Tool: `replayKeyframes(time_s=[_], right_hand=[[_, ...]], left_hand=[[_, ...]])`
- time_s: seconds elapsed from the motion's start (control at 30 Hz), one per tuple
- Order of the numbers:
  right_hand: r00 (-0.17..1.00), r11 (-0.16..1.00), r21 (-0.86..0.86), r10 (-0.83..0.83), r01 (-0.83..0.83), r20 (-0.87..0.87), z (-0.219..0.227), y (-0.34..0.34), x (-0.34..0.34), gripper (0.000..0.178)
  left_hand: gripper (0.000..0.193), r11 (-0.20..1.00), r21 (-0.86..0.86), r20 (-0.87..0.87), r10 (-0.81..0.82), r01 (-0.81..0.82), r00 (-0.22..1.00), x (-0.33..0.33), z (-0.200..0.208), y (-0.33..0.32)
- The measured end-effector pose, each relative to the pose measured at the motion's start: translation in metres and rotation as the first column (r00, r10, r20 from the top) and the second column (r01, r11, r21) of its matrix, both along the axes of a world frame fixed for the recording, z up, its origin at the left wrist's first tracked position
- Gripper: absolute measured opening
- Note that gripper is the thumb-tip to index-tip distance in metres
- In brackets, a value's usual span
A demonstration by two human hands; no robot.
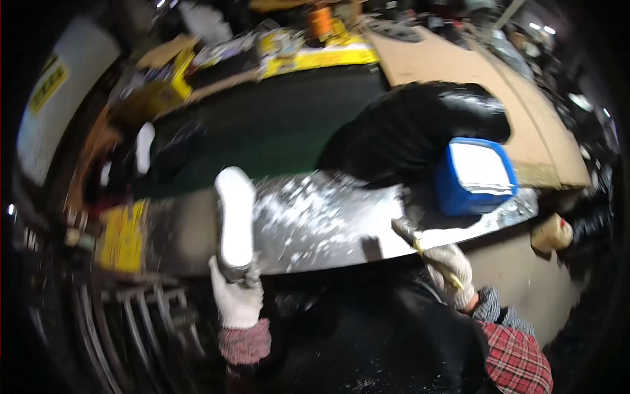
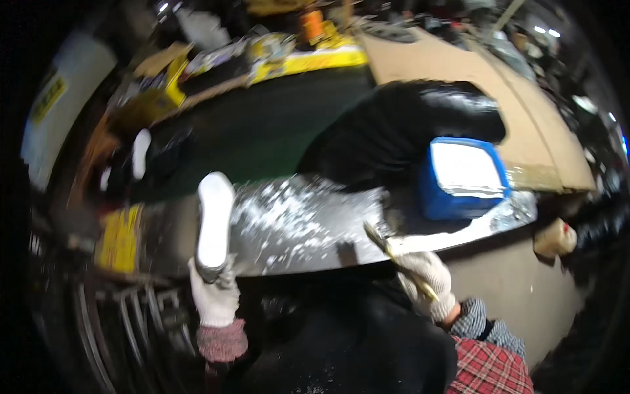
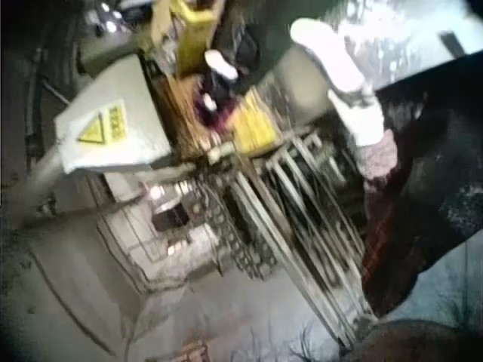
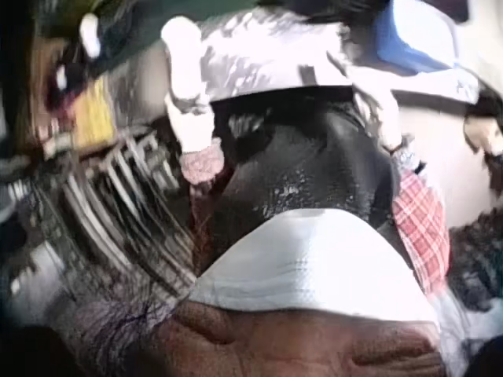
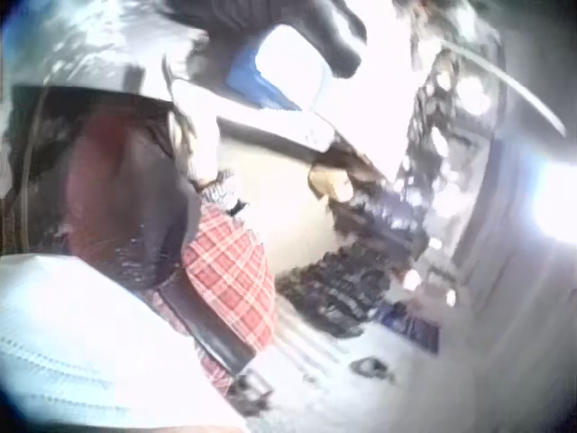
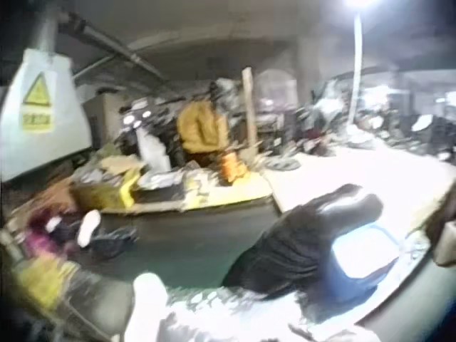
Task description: Applying adhesive to shoe soles and uppers using a brush in a factory environment.
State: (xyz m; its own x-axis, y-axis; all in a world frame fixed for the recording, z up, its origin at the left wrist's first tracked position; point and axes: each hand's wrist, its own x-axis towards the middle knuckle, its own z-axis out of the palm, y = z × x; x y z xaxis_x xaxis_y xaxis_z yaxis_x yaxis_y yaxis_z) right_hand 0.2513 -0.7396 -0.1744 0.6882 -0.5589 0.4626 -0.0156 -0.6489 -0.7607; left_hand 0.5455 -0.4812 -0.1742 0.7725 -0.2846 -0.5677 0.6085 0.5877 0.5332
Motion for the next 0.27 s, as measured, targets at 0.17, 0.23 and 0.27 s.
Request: replayKeyframes(time_s=[0.17,0.23,0.27], right_hand=[[0.937,0.893,0.378,-0.317,0.244,0.146,-0.007,0.018,-0.066,0.018],[0.901,0.870,0.459,-0.332,0.178,0.280,0.013,0.010,-0.043,0.020],[0.860,0.890,0.436,-0.324,0.136,0.394,0.024,0.006,-0.028,0.020]], left_hand=[[0.054,0.911,-0.297,-0.014,-0.305,0.287,0.952,0.013,-0.026,0.005],[0.051,0.876,-0.305,0.040,-0.380,0.374,0.924,0.016,-0.025,-0.016],[0.050,0.874,-0.275,0.097,-0.389,0.400,0.916,0.015,-0.021,-0.032]])
